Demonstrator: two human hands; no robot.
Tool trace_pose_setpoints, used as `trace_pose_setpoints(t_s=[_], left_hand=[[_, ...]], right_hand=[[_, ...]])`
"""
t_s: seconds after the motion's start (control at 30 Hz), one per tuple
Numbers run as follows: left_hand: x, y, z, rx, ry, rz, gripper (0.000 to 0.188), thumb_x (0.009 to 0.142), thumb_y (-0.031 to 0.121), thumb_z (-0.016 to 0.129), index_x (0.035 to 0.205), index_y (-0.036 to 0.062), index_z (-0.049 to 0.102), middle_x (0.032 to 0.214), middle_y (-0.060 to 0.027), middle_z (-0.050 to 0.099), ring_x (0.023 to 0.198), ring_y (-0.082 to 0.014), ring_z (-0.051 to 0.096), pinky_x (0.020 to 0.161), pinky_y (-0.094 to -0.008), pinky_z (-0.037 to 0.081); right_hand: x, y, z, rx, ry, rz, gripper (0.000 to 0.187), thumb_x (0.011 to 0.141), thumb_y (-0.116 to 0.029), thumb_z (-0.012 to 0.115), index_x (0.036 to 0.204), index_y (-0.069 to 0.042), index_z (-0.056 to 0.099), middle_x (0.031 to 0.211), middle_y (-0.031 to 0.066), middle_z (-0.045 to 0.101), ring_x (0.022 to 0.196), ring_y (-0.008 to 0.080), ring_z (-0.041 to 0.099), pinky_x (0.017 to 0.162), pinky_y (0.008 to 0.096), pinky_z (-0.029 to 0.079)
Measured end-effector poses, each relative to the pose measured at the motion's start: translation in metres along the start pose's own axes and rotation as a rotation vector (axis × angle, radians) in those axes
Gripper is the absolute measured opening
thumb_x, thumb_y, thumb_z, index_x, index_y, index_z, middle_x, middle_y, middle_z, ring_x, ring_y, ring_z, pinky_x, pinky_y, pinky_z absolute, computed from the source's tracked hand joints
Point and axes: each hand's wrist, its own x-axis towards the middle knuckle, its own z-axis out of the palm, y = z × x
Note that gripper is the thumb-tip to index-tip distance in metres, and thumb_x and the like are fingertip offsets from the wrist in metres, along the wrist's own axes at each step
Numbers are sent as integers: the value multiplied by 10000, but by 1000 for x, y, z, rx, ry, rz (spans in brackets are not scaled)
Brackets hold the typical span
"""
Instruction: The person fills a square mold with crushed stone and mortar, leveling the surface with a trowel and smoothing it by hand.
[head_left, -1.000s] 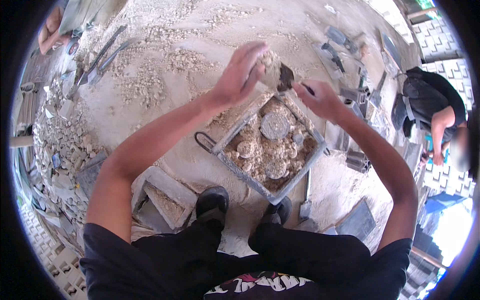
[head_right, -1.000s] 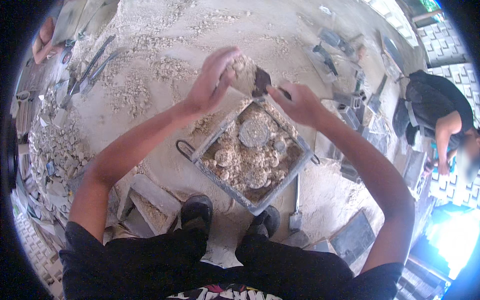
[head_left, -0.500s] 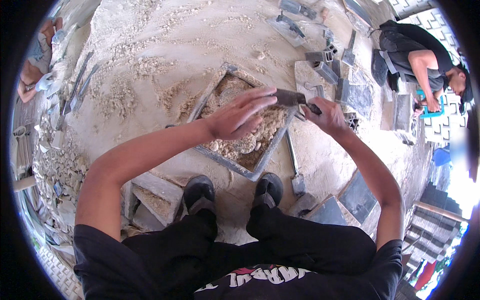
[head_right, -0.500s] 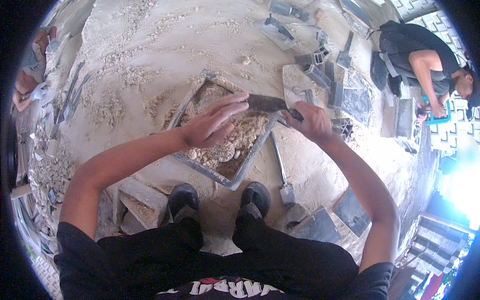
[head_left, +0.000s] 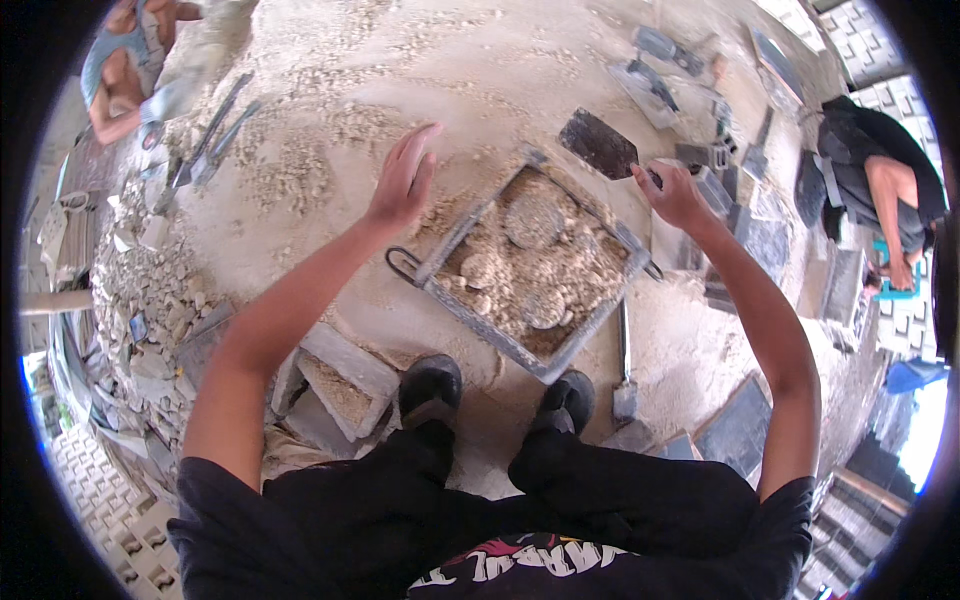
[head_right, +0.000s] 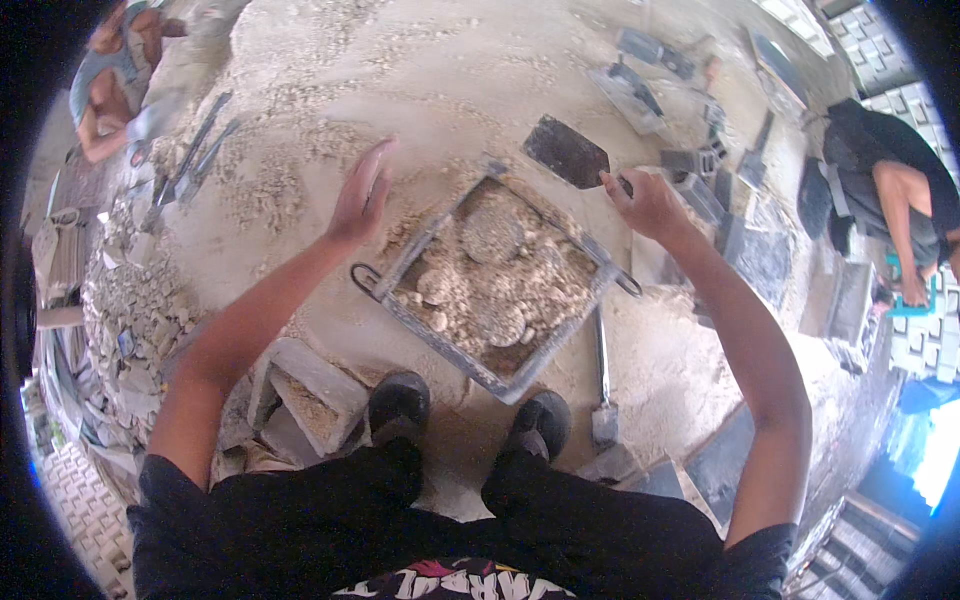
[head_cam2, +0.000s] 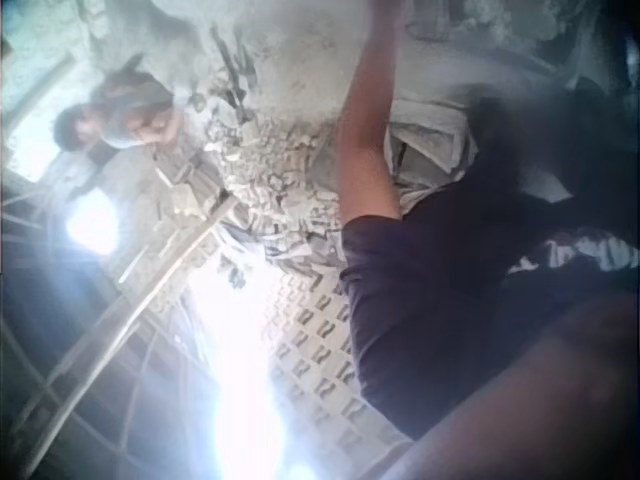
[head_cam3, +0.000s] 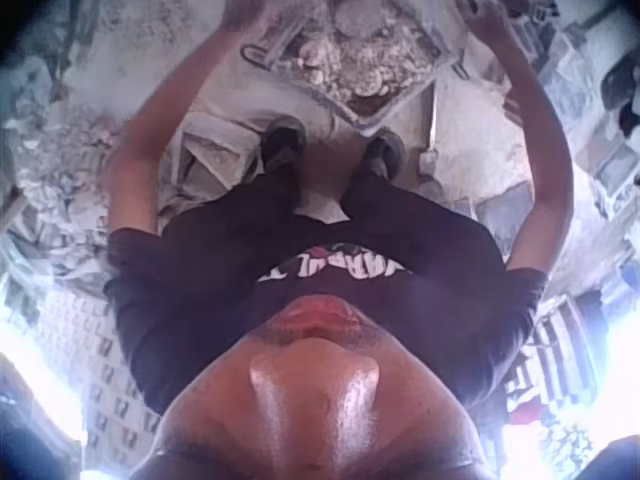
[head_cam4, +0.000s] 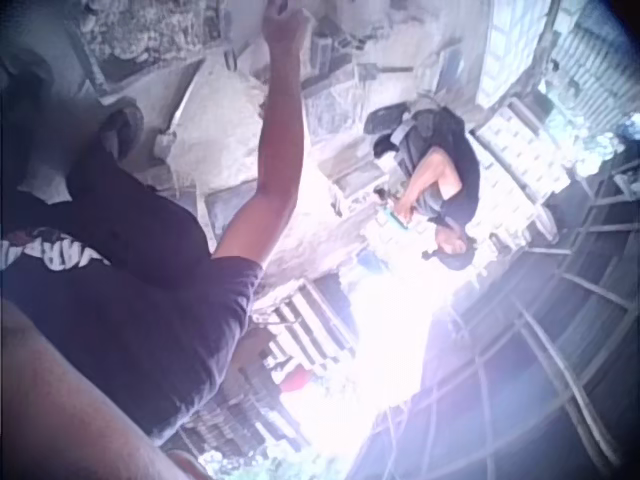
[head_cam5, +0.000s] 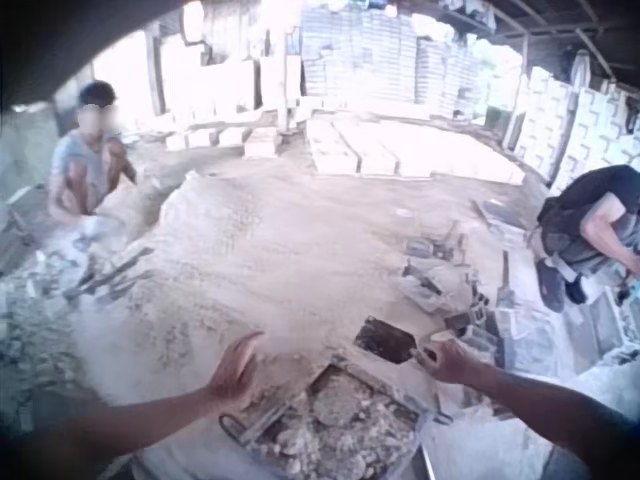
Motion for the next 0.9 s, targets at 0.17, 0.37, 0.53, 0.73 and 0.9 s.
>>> trace_pose_setpoints(t_s=[0.17,0.37,0.53,0.73,0.9], left_hand=[[-51,-53,-10,315,64,-214,560,1009,341,386,1426,-26,318,1463,-217,358,1398,-349,288,1169,-482,151],[-42,-142,-50,554,237,-479,630,1010,383,367,1440,-66,268,1505,-238,289,1428,-365,224,1182,-487,107],[-37,-207,-91,514,299,-675,659,1009,442,324,1468,-27,266,1529,-225,266,1440,-357,202,1186,-466,105],[10,-224,-60,309,222,-608,624,1018,454,249,1490,46,273,1551,-175,253,1444,-345,204,1184,-458,131],[11,-222,-48,344,160,-380,598,1025,410,256,1483,26,271,1544,-190,256,1442,-354,206,1180,-468,136]], right_hand=[[92,15,22,-80,-366,-116,514,927,-436,552,729,36,597,697,276,561,632,426,563,609,491,415],[179,-49,81,-97,-543,-232,610,944,-548,435,876,15,661,842,279,642,791,430,634,741,495,487],[241,-165,141,-48,-592,-250,613,985,-502,353,964,32,655,878,277,663,855,424,652,823,509,500],[279,-249,182,21,-504,-277,621,996,-480,341,939,51,656,909,290,661,899,409,656,846,491,511],[281,-288,210,39,-444,-224,534,976,-428,407,940,26,685,906,252,679,902,393,668,839,492,522]])
